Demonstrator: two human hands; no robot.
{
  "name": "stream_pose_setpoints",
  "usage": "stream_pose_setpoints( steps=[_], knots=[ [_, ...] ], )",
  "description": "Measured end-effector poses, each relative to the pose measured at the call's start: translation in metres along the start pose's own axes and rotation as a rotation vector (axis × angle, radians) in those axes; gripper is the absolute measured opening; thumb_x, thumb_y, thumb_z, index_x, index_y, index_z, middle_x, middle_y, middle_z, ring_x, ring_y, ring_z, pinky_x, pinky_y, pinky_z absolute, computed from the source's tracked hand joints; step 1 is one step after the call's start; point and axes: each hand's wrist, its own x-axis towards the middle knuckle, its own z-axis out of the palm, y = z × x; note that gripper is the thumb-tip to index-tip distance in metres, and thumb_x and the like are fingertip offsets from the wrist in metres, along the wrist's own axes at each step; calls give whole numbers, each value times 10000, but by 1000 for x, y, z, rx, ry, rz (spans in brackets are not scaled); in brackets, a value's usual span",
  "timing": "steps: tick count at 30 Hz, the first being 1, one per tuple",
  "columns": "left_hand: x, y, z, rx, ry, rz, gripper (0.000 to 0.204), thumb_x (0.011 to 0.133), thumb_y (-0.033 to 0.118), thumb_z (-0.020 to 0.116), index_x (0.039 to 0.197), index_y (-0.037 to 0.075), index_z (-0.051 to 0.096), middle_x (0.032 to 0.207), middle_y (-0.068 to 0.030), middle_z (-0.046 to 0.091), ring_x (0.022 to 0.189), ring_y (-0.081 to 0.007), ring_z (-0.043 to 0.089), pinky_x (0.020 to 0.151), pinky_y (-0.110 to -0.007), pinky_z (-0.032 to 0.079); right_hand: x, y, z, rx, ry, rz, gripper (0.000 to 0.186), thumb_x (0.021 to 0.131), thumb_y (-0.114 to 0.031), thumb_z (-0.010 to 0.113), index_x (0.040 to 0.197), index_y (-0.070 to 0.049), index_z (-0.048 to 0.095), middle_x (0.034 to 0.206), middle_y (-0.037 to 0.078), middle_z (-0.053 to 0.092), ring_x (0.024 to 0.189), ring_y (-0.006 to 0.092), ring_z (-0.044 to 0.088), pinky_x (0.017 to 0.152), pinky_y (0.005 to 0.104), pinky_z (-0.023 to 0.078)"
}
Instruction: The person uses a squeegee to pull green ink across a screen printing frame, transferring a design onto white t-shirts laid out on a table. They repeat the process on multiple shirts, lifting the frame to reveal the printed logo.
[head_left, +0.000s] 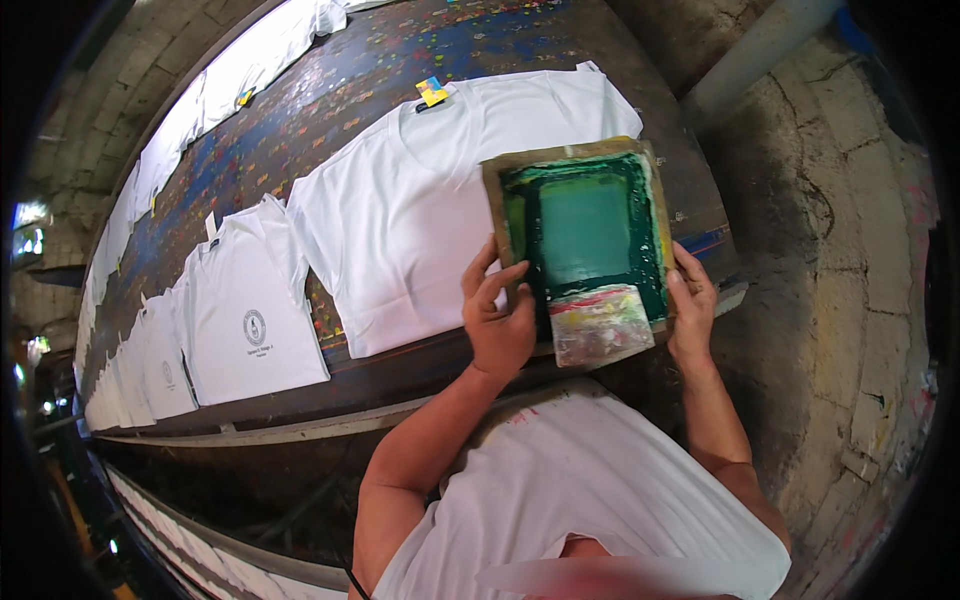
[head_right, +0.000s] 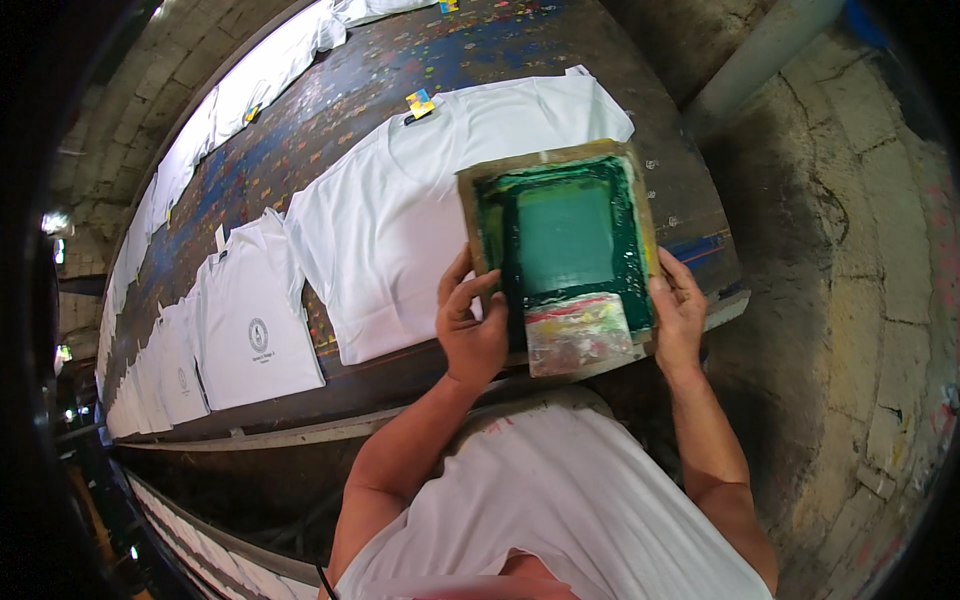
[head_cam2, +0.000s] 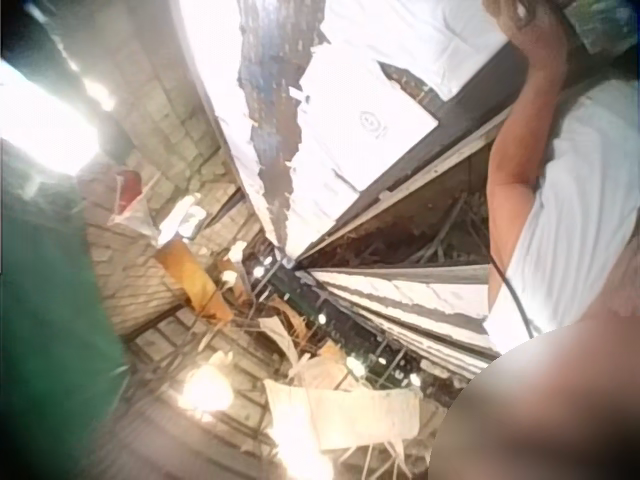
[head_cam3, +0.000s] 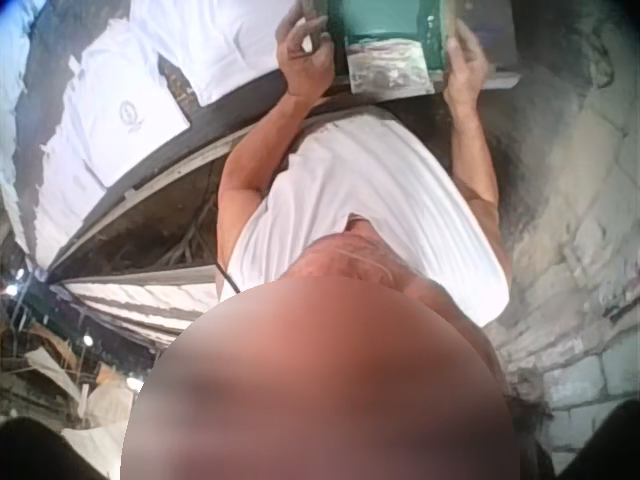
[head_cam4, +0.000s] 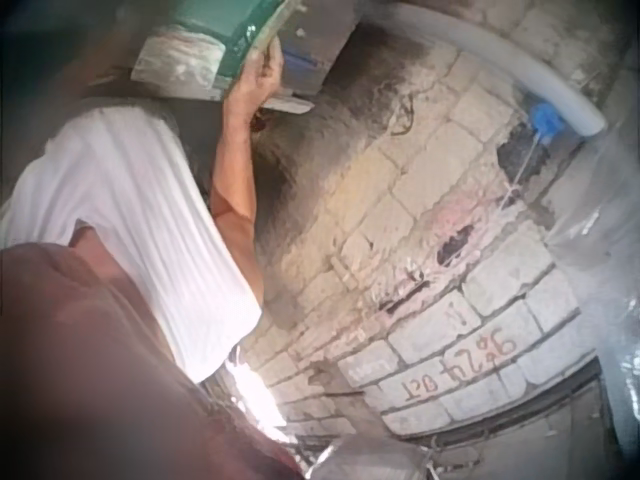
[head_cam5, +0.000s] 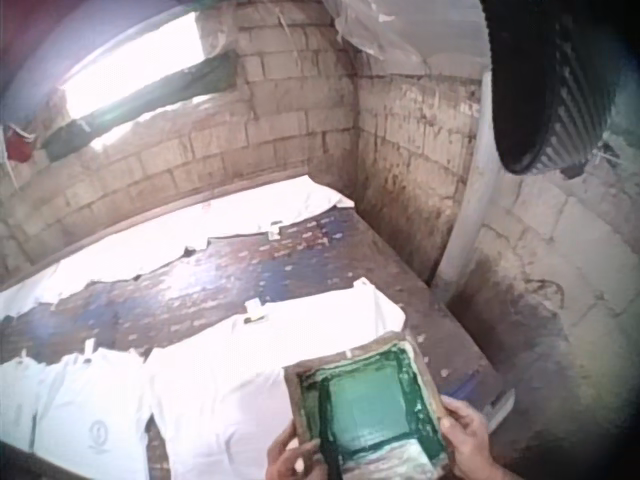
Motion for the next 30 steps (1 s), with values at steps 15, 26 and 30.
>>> stream_pose_setpoints(
  steps=[15, 26, 30],
  knots=[
    [21, -28, -36, -3, 129, -46, 341, 924, -159, 679, 1182, 17, 816, 1693, -253, 534, 1557, -355, 577, 1224, -401, 514, 46, 29, 48, -281, -256, -154, 600, 1050, 38, 736, 1621, 92, 559, 1605, 176, 588, 1460, 240, 586, 1284, 388, 427],
    [25, -31, -39, 31, 129, -102, 273, 908, -127, 709, 1128, -4, 813, 1671, -272, 591, 1522, -355, 606, 1240, -416, 491, 47, 33, 47, -309, -241, -171, 605, 1020, 54, 761, 1602, 58, 596, 1585, 169, 614, 1451, 236, 596, 1255, 381, 452],
    [26, -32, -36, -118, 161, -130, 251, 911, -131, 710, 1115, -15, 800, 1679, -264, 585, 1515, -337, 614, 1235, -413, 495, 49, 32, 49, -370, -210, -172, 581, 1016, 47, 778, 1575, 58, 622, 1545, 163, 650, 1422, 225, 617, 1229, 368, 472]
  ],
)
